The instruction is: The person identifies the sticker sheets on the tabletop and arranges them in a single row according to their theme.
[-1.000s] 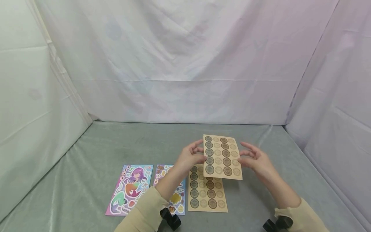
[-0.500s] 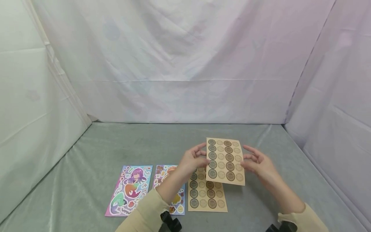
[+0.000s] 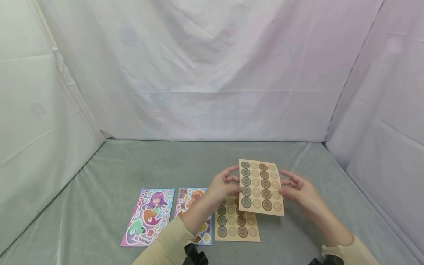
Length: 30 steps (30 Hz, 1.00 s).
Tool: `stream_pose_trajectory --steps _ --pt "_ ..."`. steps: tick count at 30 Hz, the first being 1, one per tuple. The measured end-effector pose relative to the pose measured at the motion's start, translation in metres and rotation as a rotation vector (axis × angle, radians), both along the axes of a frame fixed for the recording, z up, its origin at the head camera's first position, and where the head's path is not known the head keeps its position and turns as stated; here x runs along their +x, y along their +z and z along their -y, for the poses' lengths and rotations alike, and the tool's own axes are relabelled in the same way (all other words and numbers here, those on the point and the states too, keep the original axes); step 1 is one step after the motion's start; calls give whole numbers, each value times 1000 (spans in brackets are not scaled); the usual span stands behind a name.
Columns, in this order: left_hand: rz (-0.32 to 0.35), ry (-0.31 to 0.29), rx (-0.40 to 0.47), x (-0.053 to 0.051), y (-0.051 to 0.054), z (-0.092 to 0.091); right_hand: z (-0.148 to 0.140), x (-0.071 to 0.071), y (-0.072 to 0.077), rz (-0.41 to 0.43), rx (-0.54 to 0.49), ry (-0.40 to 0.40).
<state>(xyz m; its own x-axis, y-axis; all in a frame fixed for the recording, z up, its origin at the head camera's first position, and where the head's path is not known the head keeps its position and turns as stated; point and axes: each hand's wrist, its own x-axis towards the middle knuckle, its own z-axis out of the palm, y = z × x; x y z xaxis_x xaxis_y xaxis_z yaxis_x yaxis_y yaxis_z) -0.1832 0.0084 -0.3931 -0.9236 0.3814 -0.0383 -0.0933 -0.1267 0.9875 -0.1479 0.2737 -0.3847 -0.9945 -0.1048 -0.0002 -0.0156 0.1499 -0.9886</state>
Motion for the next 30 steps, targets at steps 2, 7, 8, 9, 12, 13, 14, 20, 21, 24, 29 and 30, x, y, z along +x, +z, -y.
stream_pose_trajectory --steps 2,7,8,9,12,13,14,20,21,24,29,30 --pt "9 -10 1 1 -2 -2 -2 2 -2 1 1 8" --pt "19 -36 -9 4 -6 -5 -9 4 -7 9 -12 15" --pt "20 -41 -11 5 -6 -6 -10 5 -8 9 -13 16" --pt "22 -47 -11 7 -7 -6 -12 5 -9 10 -15 19" --pt "24 -60 -17 9 -7 -8 -16 8 -11 13 -16 26" --pt "21 -66 -21 10 -7 -9 -17 8 -12 17 -16 29" --pt "17 -70 -24 11 -7 -9 -18 9 -12 20 -15 33" --pt "-1 -92 -20 14 -10 -12 -25 12 -14 25 -13 56" --pt "-3 -95 -21 15 -10 -13 -27 12 -15 25 -15 61" --pt "-9 -97 -19 16 -12 -15 -30 12 -16 30 -16 67" --pt "-13 -100 -28 17 -16 -20 -36 12 -16 49 5 80" --pt "-13 -102 -33 17 -17 -21 -37 12 -16 50 5 83"
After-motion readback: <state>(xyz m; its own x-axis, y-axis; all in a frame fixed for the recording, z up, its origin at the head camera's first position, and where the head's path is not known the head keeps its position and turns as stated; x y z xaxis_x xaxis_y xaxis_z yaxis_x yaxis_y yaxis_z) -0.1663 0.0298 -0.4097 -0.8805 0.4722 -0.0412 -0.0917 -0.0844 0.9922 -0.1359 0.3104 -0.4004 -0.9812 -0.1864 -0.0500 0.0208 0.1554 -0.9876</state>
